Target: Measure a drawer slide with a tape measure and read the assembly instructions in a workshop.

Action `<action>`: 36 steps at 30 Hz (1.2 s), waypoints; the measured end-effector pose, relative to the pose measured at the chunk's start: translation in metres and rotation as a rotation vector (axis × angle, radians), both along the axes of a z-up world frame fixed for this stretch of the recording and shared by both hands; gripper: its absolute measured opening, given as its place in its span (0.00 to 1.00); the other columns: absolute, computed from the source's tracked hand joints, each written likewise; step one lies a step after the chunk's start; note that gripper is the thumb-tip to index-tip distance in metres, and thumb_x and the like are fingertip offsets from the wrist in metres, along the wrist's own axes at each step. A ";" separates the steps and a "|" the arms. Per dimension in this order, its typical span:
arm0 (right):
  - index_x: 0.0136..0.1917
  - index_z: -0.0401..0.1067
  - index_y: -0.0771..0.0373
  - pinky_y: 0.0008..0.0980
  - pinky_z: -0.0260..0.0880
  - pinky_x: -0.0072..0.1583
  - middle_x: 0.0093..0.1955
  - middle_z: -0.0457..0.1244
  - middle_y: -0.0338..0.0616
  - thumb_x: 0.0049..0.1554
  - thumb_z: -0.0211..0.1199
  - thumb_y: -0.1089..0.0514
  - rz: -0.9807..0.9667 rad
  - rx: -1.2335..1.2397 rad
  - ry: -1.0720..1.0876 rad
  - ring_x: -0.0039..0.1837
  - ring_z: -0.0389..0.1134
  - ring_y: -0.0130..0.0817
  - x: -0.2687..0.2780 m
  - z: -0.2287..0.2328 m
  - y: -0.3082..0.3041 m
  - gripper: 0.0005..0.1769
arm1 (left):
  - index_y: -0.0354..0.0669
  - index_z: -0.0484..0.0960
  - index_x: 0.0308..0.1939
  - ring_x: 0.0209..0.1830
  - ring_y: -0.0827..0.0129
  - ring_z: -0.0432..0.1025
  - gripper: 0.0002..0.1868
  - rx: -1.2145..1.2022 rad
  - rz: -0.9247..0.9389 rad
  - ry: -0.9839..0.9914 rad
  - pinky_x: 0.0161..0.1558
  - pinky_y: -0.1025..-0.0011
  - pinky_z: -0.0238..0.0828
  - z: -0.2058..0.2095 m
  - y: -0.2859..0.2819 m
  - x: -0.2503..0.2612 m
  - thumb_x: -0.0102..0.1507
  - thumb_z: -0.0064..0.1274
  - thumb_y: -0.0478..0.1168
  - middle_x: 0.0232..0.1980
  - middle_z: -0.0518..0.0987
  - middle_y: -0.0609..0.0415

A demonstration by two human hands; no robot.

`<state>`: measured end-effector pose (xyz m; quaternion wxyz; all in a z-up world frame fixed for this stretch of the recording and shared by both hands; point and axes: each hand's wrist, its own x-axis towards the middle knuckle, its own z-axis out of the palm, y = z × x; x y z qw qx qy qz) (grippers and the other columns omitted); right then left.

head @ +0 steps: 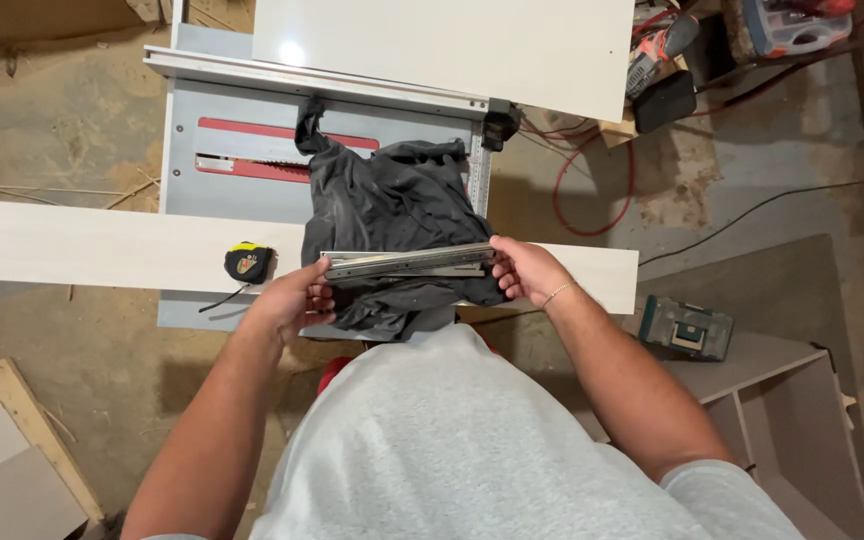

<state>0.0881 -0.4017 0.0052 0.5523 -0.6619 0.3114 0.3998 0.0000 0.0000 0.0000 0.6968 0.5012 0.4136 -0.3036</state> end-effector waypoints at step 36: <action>0.62 0.68 0.64 0.21 0.74 0.33 0.40 0.66 0.45 0.60 0.63 0.61 -0.006 0.345 -0.389 0.34 0.69 0.27 -0.014 0.001 0.000 0.17 | 0.34 0.76 0.62 0.31 0.73 0.79 0.23 0.015 0.259 -0.413 0.41 0.71 0.83 -0.003 -0.001 -0.013 0.66 0.60 0.40 0.36 0.78 0.58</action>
